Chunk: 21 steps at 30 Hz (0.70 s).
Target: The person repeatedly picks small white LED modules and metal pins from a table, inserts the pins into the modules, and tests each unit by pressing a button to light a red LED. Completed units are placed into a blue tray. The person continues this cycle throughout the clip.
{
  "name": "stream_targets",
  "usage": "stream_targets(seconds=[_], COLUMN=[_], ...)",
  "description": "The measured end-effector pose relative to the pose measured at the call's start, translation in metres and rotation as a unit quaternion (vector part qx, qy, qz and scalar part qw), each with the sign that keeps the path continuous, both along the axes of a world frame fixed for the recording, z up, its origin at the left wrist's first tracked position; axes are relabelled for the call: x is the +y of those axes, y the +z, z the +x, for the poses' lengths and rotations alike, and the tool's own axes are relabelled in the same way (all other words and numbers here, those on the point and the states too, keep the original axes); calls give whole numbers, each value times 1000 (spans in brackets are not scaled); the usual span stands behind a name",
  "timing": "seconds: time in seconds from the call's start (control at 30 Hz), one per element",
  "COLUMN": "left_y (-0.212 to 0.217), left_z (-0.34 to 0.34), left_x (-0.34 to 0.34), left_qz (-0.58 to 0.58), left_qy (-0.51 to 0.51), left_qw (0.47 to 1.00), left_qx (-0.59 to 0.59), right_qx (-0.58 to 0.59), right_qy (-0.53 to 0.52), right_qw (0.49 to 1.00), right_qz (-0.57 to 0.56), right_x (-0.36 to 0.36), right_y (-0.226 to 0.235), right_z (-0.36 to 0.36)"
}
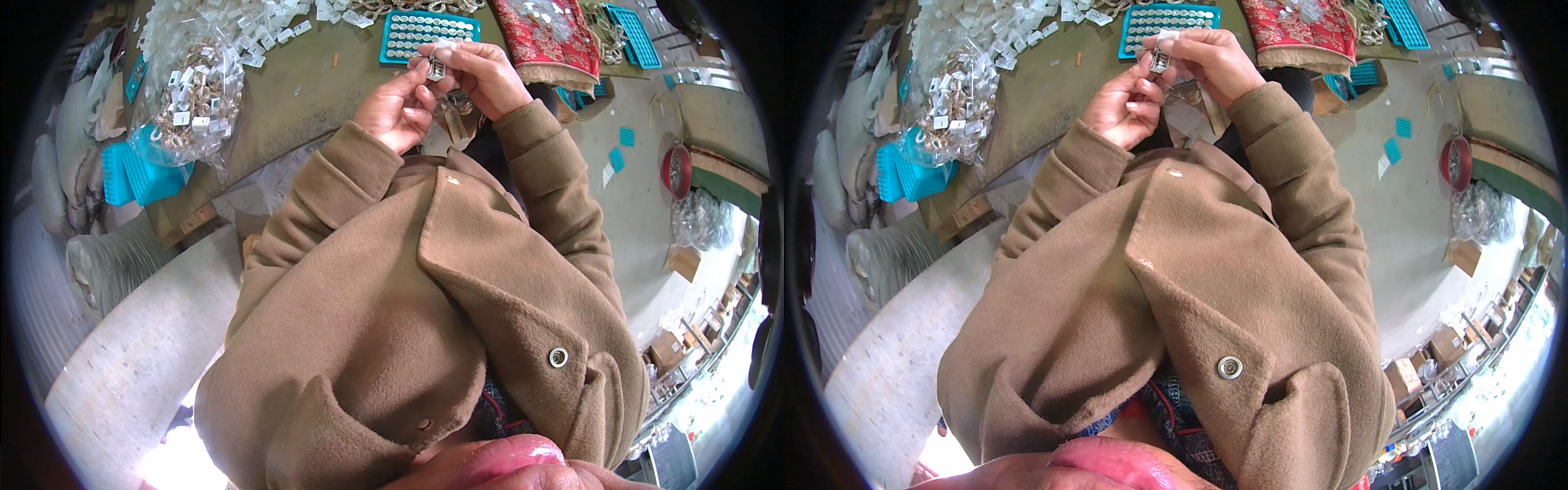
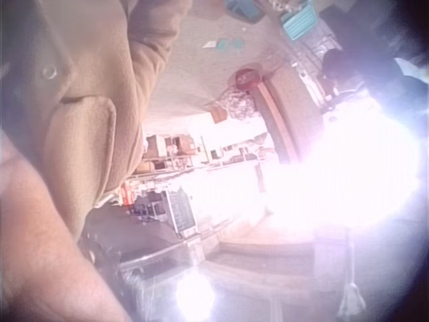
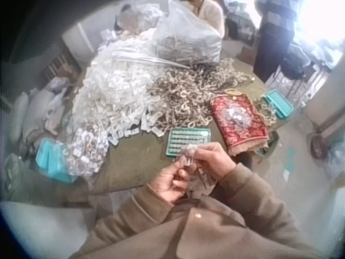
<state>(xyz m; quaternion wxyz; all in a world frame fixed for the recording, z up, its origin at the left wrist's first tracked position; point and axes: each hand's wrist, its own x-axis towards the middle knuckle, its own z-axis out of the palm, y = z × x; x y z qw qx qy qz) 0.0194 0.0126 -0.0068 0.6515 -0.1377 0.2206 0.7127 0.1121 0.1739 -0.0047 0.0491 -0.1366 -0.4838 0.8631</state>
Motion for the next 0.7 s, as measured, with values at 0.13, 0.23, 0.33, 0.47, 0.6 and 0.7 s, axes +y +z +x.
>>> stream_targets(seconds=[0.13,0.23,0.33,0.47,0.6,0.7], left_y=[7,10,11,12,15,16], left_z=[2,2,3,5,8,8], left_x=[0,2,5,10,18,24], left_qz=[17,41,47,-27,-55,-71], left_qy=[12,-6,-11,-23,-10,-34], left_qw=[1000,999,999,995,989,988], left_qx=[7,2,2,92,137,132], right_qx=[94,138,139,164,135,138], right_qy=[49,19,-62,-132,-128,-135], right_qw=[990,951,828,740,781,790], right_qz=[88,278,540,639,596,582], right_x=[4,2,-2,-1,2,4], right_y=[5,12,16,17,13,10], right_z=[7,12,15,16,21,28])
